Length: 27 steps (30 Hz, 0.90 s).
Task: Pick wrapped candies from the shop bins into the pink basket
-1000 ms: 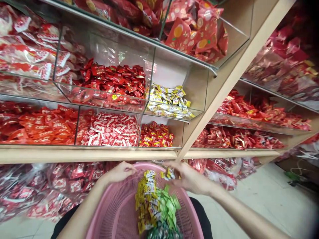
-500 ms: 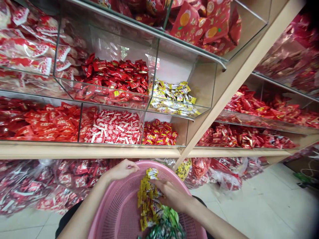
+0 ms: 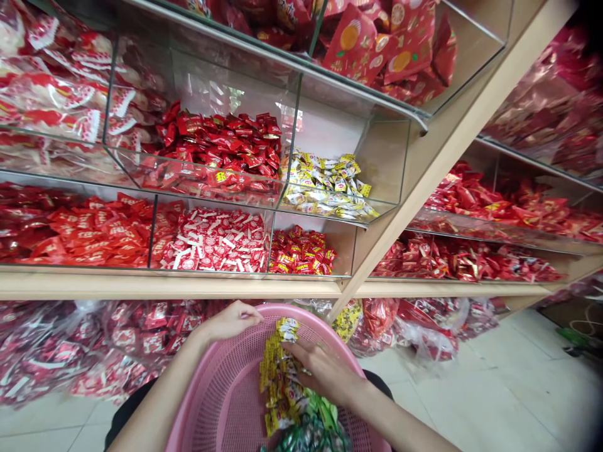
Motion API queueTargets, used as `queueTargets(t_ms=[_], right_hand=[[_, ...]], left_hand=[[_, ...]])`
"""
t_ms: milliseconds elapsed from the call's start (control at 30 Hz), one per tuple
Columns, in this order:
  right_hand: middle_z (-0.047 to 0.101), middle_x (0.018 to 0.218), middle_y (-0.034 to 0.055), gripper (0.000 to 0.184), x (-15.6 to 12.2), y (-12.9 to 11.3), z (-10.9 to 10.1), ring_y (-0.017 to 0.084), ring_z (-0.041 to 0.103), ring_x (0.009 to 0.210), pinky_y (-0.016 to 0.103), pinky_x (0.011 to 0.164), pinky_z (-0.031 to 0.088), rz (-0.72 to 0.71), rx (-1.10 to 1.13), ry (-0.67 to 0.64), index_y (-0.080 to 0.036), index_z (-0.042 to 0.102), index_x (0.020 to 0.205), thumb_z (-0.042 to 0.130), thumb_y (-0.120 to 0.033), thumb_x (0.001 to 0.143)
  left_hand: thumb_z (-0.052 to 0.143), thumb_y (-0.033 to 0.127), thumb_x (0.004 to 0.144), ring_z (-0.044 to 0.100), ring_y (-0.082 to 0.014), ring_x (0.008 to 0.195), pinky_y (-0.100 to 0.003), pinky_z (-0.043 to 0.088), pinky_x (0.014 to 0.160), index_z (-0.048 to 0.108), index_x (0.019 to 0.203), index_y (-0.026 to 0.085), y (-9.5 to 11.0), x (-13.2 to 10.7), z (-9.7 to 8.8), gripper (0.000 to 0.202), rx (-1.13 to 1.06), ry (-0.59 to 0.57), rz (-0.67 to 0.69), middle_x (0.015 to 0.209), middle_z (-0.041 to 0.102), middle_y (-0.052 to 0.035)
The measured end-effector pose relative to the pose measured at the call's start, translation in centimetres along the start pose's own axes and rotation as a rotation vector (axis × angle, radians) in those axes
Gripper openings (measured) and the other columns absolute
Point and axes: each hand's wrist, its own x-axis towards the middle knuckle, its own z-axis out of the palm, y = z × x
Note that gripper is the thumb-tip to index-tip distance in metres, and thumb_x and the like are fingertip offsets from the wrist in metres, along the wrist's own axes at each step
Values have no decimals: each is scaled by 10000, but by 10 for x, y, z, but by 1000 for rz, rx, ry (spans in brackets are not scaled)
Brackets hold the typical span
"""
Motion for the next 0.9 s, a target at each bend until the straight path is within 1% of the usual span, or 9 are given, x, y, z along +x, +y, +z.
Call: queueTargets(t_ms=[100,200,433,567,667,700,767,833,900], right_hand=[[538,1191,81,604,0,-1,-2,237,543,1043,338,846,452,-5,21,-36,-252,374,1341,489,-89,771],[515,1223,83,599,0,3,0,246,520,1081,359,882,439,-18,55,-28,-264,355,1352,530,-145,791],[556,1172,51,635,6,11,13,205,559,991,318,827,463,-31,207,72,-287,340,1353,611,-235,782],[603,1099,58,592,13,19,1,212,569,965,321,827,459,33,285,197,-238,421,1303,638,-334,761],[614,1057,71,390,13,35,-13,199,568,952,316,837,438,69,279,312,-203,500,1216,518,-298,838],[619,1028,73,327,12,40,-16,191,572,930,305,821,435,78,248,302,-192,534,1166,482,-257,849],[626,934,66,229,8,47,-15,178,576,851,273,752,430,98,148,211,-176,598,1016,462,-200,833],[619,859,51,146,4,50,-7,167,563,783,248,686,409,119,41,106,-174,613,874,494,-187,790],[608,827,39,91,2,50,4,161,545,757,238,656,386,137,-31,38,-175,600,798,534,-184,736]], left_hand=[[543,457,751,607,-200,870,-279,430,812,714,899,129,0,0,0,398,-3,-2,-11,926,715,-67],[540,444,757,609,-204,876,-282,431,814,712,907,125,-1,0,0,392,-3,-3,-7,937,713,-71],[528,433,769,611,-222,875,-285,442,777,701,937,97,-2,0,1,414,8,-7,-3,952,708,-93],[528,447,769,606,-213,862,-274,439,771,703,922,92,-3,0,1,424,-5,-16,-5,940,709,-84],[537,449,763,603,-204,869,-271,437,780,703,927,112,-3,0,1,409,-13,-12,-19,947,710,-65],[540,447,761,604,-202,874,-272,437,787,703,928,118,-2,0,1,403,-15,-13,-25,954,709,-64],[544,443,758,607,-202,893,-275,438,804,704,933,128,-1,0,0,394,-21,-22,-36,976,706,-65],[542,442,757,609,-205,907,-278,440,813,703,941,131,0,0,0,396,-22,-23,-38,991,704,-69],[537,443,758,611,-210,909,-281,444,810,700,949,124,0,1,1,407,-14,-22,-32,990,704,-77]])
